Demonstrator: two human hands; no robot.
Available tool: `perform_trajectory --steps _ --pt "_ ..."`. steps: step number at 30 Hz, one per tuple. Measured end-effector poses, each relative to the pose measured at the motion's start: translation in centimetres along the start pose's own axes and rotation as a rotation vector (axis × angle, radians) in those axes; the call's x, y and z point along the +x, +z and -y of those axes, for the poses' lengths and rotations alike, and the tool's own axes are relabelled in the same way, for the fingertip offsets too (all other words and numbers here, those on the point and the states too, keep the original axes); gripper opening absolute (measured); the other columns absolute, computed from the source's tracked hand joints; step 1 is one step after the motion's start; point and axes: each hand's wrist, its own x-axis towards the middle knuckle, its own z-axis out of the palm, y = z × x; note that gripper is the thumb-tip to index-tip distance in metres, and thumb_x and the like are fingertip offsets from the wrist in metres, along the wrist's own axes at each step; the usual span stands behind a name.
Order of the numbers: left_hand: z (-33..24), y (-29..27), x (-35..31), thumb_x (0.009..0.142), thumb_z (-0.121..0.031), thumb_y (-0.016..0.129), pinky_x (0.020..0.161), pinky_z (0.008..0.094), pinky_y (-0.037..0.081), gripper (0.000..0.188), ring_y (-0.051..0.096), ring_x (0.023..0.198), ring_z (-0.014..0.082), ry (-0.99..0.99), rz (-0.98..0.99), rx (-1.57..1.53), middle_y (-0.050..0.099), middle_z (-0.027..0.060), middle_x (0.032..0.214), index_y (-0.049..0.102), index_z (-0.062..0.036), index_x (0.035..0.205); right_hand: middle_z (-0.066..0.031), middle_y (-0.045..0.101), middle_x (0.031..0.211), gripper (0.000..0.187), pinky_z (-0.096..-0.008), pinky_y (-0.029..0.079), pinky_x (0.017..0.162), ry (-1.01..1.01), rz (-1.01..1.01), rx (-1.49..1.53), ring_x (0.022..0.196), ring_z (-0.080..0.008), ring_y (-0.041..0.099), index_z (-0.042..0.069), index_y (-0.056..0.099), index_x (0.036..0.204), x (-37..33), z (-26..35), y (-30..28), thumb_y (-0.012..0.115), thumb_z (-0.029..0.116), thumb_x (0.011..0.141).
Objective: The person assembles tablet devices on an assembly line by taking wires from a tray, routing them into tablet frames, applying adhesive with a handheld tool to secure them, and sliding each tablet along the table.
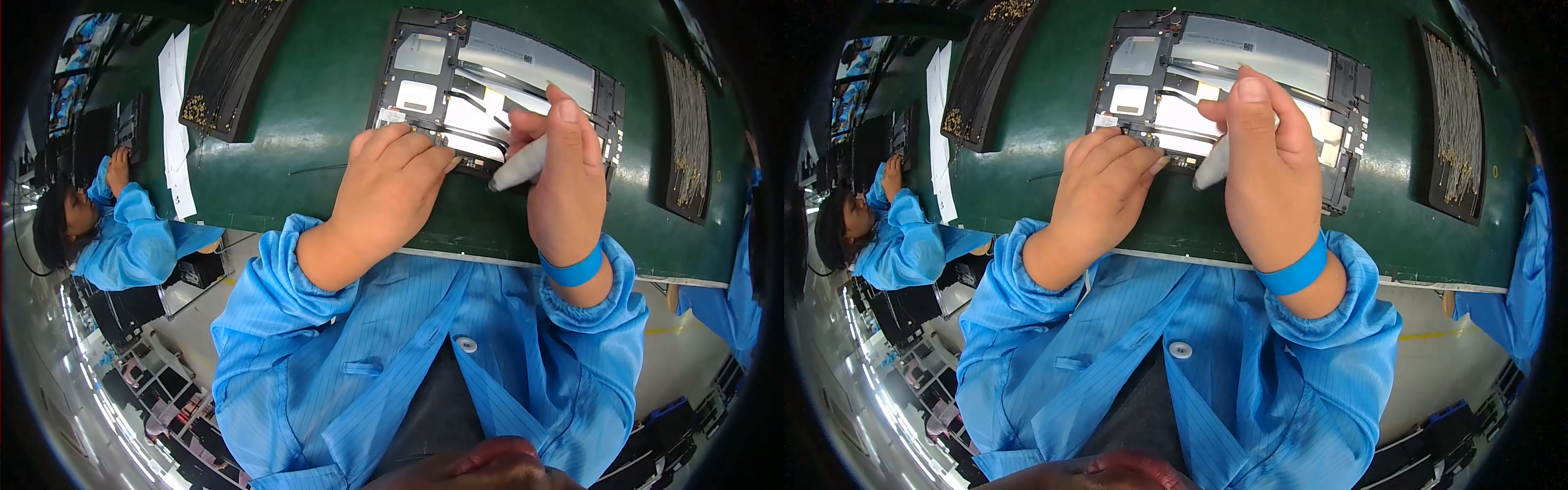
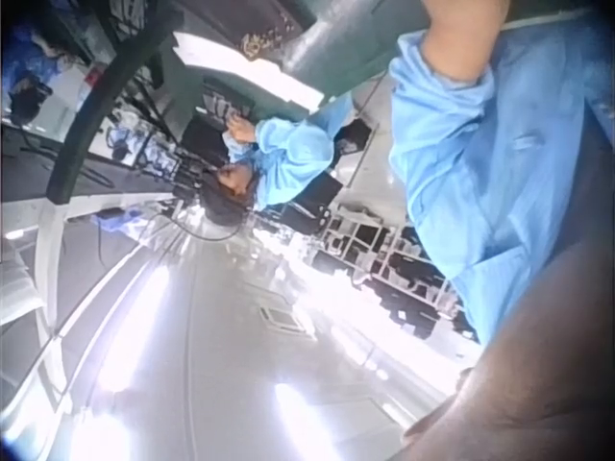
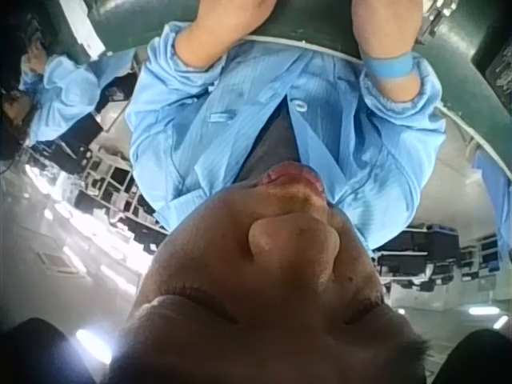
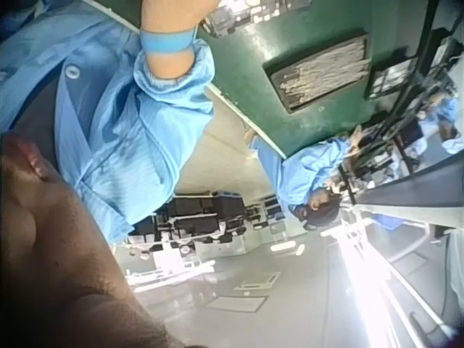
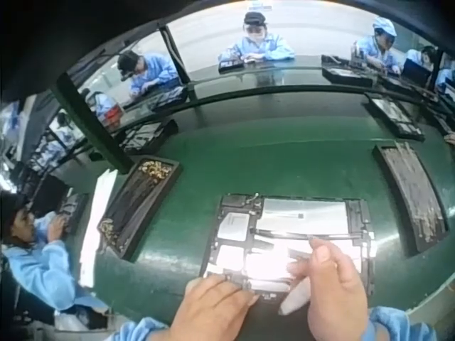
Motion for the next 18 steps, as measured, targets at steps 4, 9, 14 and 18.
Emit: perform_trajectory --steps 4,9,14,18 --pt "0.2 0.2 0.0 0.062 -0.007 0.058 0.073 0.0325 0.034 0.017 0.047 0.082 0.0217 0.019 -0.027 0.026 0.053 0.0031 0.079 0.056 -0.0089 0.079 -0.0104 0.056 0.085 0.039 -0.0234 0.04 0.067 -0.274 -0.072 -0.178 0.072 -0.0117 0.049 -0.002 0.04 0.105 0.2 -0.9 0.4 0.039 0.031 0.084" --pt "0.1 -0.1 0.1 0.063 -0.007 0.056 0.074 0.0325 0.034 0.017 0.047 0.082 0.0216 0.011 0.001 0.034 0.053 0.0034 0.079 0.057 -0.0088 0.079 -0.0084 0.058 0.084 0.031 -0.0197 0.04 0.065 -0.391 -0.047 -0.2 0.071 -0.0082 0.048 0.001 0.043 0.099 0.5 -2.7 0.4 0.041 0.028 0.084" --pt "0.2 0.0 -0.1 0.062 -0.007 0.055 0.075 0.0322 0.034 0.018 0.047 0.084 0.0213 0.004 0.015 0.047 0.053 0.0033 0.08 0.057 -0.009 0.08 -0.0077 0.058 0.084 0.027 -0.0201 0.04 0.059 -0.454 -0.009 -0.234 0.066 -0.0075 0.048 0.003 0.043 0.097 0.7 -3.3 0.4 0.041 0.026 0.084" --pt "0.2 0.0 -0.1 0.062 -0.006 0.054 0.076 0.0323 0.033 0.019 0.046 0.085 0.0214 0.001 0.006 0.047 0.053 0.0031 0.081 0.056 -0.0092 0.08 -0.0083 0.058 0.085 0.027 -0.0209 0.041 0.059 -0.505 0.019 -0.29 0.065 -0.0089 0.05 0.003 0.042 0.097 0.8 -3.6 0.2 0.041 0.026 0.084"
